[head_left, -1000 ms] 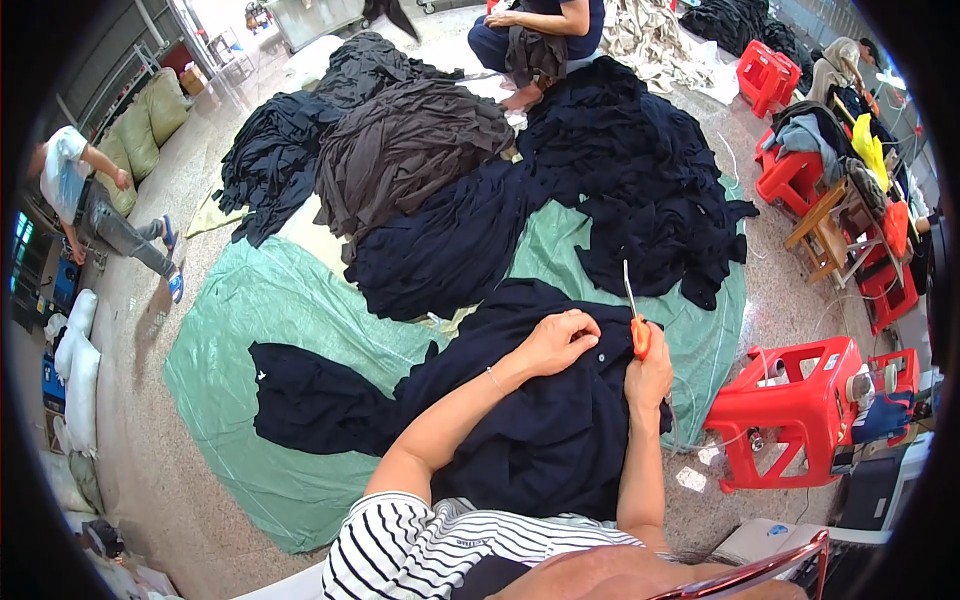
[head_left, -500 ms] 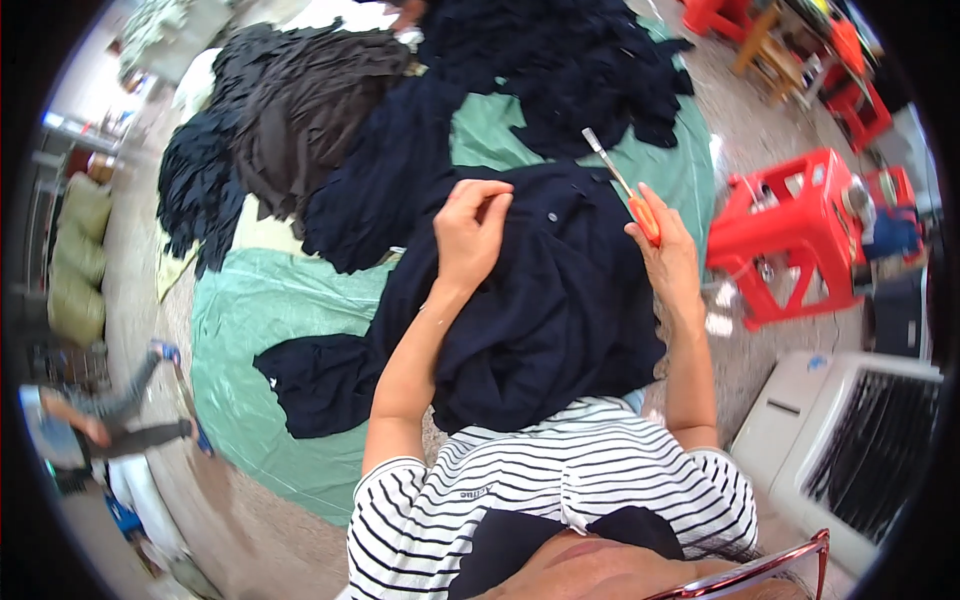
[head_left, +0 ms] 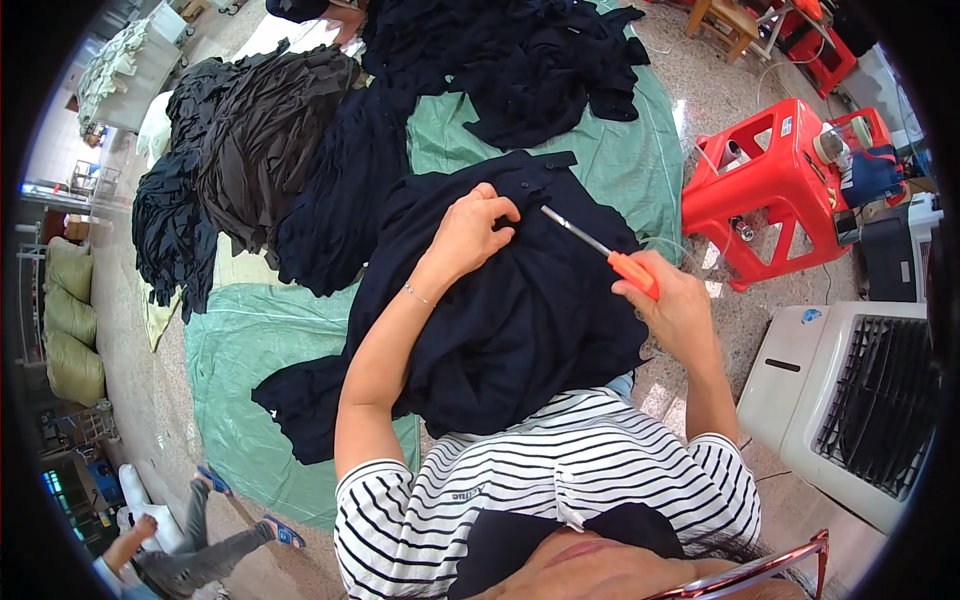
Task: Sorting through piles of dark fabric and using scissors to trim loose threads from shirts.
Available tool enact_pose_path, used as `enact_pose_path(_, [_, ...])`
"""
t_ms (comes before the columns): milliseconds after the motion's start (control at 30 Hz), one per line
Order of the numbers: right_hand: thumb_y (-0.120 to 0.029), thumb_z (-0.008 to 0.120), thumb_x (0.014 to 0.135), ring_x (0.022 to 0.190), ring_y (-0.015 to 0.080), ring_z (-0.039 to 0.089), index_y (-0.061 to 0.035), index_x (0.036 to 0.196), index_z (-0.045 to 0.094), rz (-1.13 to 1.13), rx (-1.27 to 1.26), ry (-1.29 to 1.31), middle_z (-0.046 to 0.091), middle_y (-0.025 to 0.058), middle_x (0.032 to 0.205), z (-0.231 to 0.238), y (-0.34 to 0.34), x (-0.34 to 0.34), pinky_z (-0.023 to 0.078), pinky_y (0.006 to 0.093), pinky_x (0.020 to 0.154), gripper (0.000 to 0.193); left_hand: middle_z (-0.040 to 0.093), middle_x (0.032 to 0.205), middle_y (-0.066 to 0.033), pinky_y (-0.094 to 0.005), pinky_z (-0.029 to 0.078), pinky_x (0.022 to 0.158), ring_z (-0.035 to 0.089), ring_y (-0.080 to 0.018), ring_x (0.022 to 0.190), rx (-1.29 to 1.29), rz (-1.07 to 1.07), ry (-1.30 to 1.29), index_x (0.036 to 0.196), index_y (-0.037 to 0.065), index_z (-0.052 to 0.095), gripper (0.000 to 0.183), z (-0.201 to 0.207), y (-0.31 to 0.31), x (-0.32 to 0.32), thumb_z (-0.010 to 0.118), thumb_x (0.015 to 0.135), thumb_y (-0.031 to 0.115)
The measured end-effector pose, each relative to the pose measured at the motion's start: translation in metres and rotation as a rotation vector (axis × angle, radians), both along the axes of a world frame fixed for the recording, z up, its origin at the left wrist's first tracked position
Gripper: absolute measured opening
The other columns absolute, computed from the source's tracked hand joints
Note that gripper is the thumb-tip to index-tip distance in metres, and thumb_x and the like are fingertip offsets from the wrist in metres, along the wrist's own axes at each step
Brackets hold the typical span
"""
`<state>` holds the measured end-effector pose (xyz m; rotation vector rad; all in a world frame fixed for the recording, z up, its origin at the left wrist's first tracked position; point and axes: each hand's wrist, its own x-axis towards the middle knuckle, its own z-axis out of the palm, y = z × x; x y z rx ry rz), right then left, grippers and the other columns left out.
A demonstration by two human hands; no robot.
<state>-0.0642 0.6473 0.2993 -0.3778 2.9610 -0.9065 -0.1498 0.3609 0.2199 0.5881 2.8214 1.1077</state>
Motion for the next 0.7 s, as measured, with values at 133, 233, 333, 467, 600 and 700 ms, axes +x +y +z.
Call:
enact_pose_path(133, [-0.034, 0.075, 0.085, 0.074, 0.0361, 0.067, -0.0095, 0.103, 0.062, 0.06, 0.022, 0.032, 0.069, 0.0122, 0.086, 0.001, -0.007, 0.004, 0.05, 0.0423, 0.062, 0.033, 0.063, 0.086, -0.01, -0.0328, 0.054, 0.072, 0.066, -0.0223, 0.077, 0.183, 0.102, -0.14, 0.094, 0.001, 0.072, 0.018, -0.013, -0.005, 0.0, 0.07, 0.076, 0.002])
enact_pose_path(233, [-0.043, 0.069, 0.088, 0.065, 0.0349, 0.066, -0.0081, 0.093, 0.054, 0.136, 0.155, 0.052, 0.065, 0.0113, 0.076, 0.0, -0.012, 0.0, 0.049, 0.0434, 0.054, 0.038, 0.068, 0.083, -0.0094, -0.0284, 0.054, 0.069, 0.067, -0.0167, 0.072, 0.342, 0.174, -0.154, 0.093, -0.001, 0.072, 0.016, -0.016, -0.006, -0.001, 0.067, 0.077, 0.0])
enact_pose_path(333, [-0.044, 0.068, 0.089, 0.058, 0.0341, 0.065, -0.0078, 0.088, 0.051, 0.149, 0.22, 0.105, 0.064, 0.0108, 0.071, -0.004, -0.019, -0.003, 0.048, 0.0426, 0.05, 0.04, 0.071, 0.085, -0.0099, -0.027, 0.054, 0.071, 0.068, -0.0158, 0.073, 0.325, 0.19, -0.201, 0.093, -0.002, 0.072, 0.016, -0.014, -0.004, -0.002, 0.067, 0.078, 0.001])
enact_pose_path(467, [-0.043, 0.068, 0.089, 0.056, 0.0334, 0.064, -0.0076, 0.088, 0.051, 0.145, 0.242, 0.123, 0.063, 0.0105, 0.067, -0.009, -0.022, -0.006, 0.048, 0.042, 0.048, 0.04, 0.071, 0.08, -0.0111, -0.027, 0.055, 0.071, 0.068, -0.0158, 0.072, 0.275, 0.221, -0.186, 0.092, -0.002, 0.072, 0.015, -0.016, -0.004, -0.003, 0.068, 0.078, 0.002])
enact_pose_path(600, [-0.044, 0.069, 0.089, 0.055, 0.0334, 0.064, -0.0077, 0.088, 0.051, 0.131, 0.249, 0.103, 0.063, 0.0103, 0.067, -0.012, -0.022, -0.006, 0.048, 0.0423, 0.048, 0.04, 0.071, 0.08, -0.012, -0.0276, 0.055, 0.07, 0.068, -0.0173, 0.07, 0.264, 0.214, -0.136, 0.09, -0.002, 0.072, 0.013, -0.019, -0.003, -0.004, 0.067, 0.078, 0.002])
enact_pose_path(700, [-0.043, 0.069, 0.089, 0.057, 0.0337, 0.065, -0.0079, 0.09, 0.051, 0.094, 0.227, 0.128, 0.064, 0.0112, 0.069, -0.013, -0.018, -0.007, 0.048, 0.0429, 0.049, 0.04, 0.067, 0.076, -0.0101, -0.0291, 0.054, 0.066, 0.066, -0.0182, 0.066, 0.266, 0.201, -0.071, 0.089, -0.001, 0.07, 0.012, -0.025, -0.002, -0.005, 0.067, 0.078, 0.002])
